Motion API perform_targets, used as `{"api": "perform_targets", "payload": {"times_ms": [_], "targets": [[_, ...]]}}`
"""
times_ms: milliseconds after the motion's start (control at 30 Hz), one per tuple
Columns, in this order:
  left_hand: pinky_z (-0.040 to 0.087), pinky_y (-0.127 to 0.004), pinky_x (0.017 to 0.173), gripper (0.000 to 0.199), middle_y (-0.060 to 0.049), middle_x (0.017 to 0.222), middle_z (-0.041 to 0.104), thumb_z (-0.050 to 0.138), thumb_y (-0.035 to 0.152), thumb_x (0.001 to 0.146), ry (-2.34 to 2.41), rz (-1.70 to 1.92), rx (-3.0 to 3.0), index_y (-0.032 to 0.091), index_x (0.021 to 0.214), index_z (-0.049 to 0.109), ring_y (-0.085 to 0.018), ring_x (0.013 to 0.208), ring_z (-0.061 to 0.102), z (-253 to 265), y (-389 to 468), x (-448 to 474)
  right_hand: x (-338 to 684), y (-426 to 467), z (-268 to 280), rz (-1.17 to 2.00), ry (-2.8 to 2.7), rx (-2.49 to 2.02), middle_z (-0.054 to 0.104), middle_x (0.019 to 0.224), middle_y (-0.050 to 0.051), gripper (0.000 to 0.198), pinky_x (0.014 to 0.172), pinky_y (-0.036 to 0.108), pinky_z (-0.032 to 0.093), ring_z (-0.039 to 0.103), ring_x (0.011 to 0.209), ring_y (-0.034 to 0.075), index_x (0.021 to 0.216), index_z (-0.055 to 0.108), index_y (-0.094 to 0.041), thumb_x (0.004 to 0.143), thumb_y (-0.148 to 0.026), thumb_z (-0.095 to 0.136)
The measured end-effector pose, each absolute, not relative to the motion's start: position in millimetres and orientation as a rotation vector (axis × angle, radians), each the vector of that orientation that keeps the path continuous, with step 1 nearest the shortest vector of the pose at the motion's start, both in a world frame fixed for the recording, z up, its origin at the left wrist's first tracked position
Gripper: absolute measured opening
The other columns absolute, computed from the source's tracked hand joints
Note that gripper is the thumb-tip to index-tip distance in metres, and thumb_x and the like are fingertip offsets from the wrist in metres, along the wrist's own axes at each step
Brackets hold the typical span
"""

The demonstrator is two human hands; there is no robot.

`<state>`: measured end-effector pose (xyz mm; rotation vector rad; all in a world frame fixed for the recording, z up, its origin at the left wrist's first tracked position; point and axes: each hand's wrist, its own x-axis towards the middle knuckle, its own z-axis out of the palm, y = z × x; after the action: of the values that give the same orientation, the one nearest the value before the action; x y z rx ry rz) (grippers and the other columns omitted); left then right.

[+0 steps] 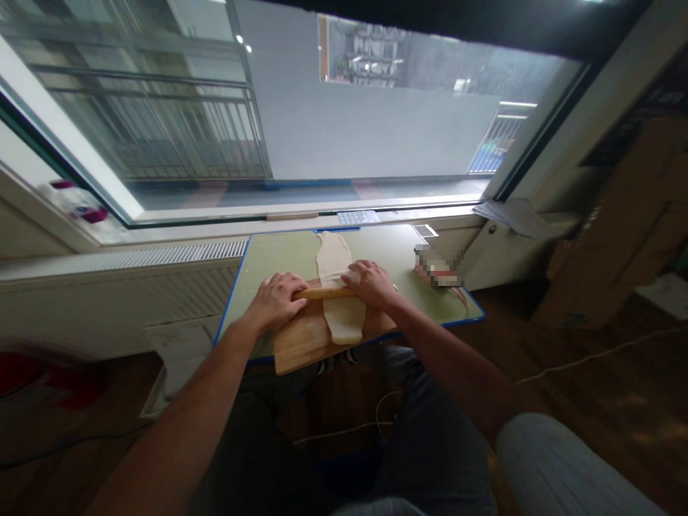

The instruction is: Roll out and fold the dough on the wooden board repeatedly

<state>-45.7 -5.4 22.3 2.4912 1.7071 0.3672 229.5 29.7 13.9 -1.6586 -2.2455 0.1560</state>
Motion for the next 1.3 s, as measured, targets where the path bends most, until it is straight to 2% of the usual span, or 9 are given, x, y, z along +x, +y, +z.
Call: {"api": "perform_targets", "payload": {"times_ms": [133,233,367,433,667,800,967,1167,1300], "targets": [[0.043,-0.043,0.121,0.038,-0.004,0.141,0.070,0.062,0.046,0.091,1.740,0.353,2.462,0.032,0.123,0.076,-0.028,0.133,0.060,20,-3,-45,218,40,13,0.156,-2.262,-1.820,0.049,0.169,0.011,0.057,0.125,0.056,0.036,0.043,0.154,0.033,0.163,0.050,-0.026,0.113,-0.054,0.043],[0.040,-0.044,0.124,0.051,-0.005,0.154,0.064,0.054,0.054,0.098,1.794,0.377,2.421,0.032,0.142,0.068,-0.028,0.143,0.055,19,5,-24,214,45,15,0.175,-2.261,-1.891,0.041,0.174,0.011,0.065,0.126,0.065,0.030,0.036,0.158,0.039,0.166,0.046,-0.028,0.112,-0.063,0.037],[0.032,-0.056,0.129,0.063,-0.007,0.171,0.049,0.029,0.060,0.108,1.929,0.265,2.323,0.033,0.158,0.055,-0.032,0.156,0.044,16,25,3,209,57,15,0.178,-2.164,-1.925,0.046,0.171,0.013,0.074,0.127,0.064,0.028,0.038,0.157,0.038,0.166,0.047,-0.025,0.110,-0.072,0.032],[0.030,-0.061,0.129,0.067,-0.009,0.174,0.045,0.024,0.062,0.108,1.987,0.207,2.273,0.033,0.161,0.053,-0.034,0.158,0.040,15,38,8,207,67,16,0.195,-2.116,-1.933,0.050,0.168,0.013,0.075,0.127,0.062,0.029,0.041,0.154,0.036,0.163,0.050,-0.025,0.109,-0.074,0.031],[0.028,-0.063,0.130,0.070,-0.010,0.177,0.038,0.027,0.063,0.106,1.980,0.131,2.172,0.032,0.165,0.048,-0.035,0.161,0.036,15,85,2,200,110,20,0.329,-2.033,-1.990,0.055,0.163,0.017,0.071,0.123,0.063,0.036,0.047,0.149,0.038,0.154,0.059,-0.021,0.108,-0.070,0.036],[0.028,-0.064,0.130,0.070,-0.009,0.178,0.037,0.027,0.063,0.106,1.961,0.114,2.166,0.033,0.167,0.046,-0.036,0.161,0.036,16,90,1,200,114,20,0.355,-2.036,-1.990,0.052,0.166,0.018,0.069,0.124,0.064,0.034,0.046,0.150,0.039,0.154,0.059,-0.020,0.108,-0.067,0.037],[0.028,-0.062,0.130,0.069,-0.009,0.178,0.037,0.028,0.062,0.107,1.949,0.108,2.239,0.034,0.167,0.046,-0.035,0.161,0.037,16,73,2,202,94,21,0.338,-2.063,-2.016,0.047,0.170,0.015,0.074,0.126,0.067,0.029,0.040,0.154,0.040,0.162,0.051,-0.020,0.107,-0.067,0.037],[0.031,-0.057,0.129,0.065,-0.008,0.176,0.041,0.026,0.054,0.110,1.972,0.132,2.309,0.031,0.167,0.045,-0.031,0.159,0.041,19,36,7,203,49,15,0.147,-2.143,-2.014,0.049,0.168,0.017,0.067,0.126,0.069,0.027,0.042,0.152,0.040,0.164,0.047,-0.017,0.109,-0.052,0.035],[0.029,-0.057,0.129,0.060,-0.004,0.175,0.044,0.026,0.050,0.111,1.963,0.209,2.363,0.032,0.163,0.051,-0.028,0.160,0.041,16,1,8,205,8,13,0.034,-2.215,-1.948,0.045,0.171,0.018,0.066,0.128,0.071,0.022,0.035,0.157,0.042,0.166,0.043,-0.013,0.112,-0.047,0.028]]}}
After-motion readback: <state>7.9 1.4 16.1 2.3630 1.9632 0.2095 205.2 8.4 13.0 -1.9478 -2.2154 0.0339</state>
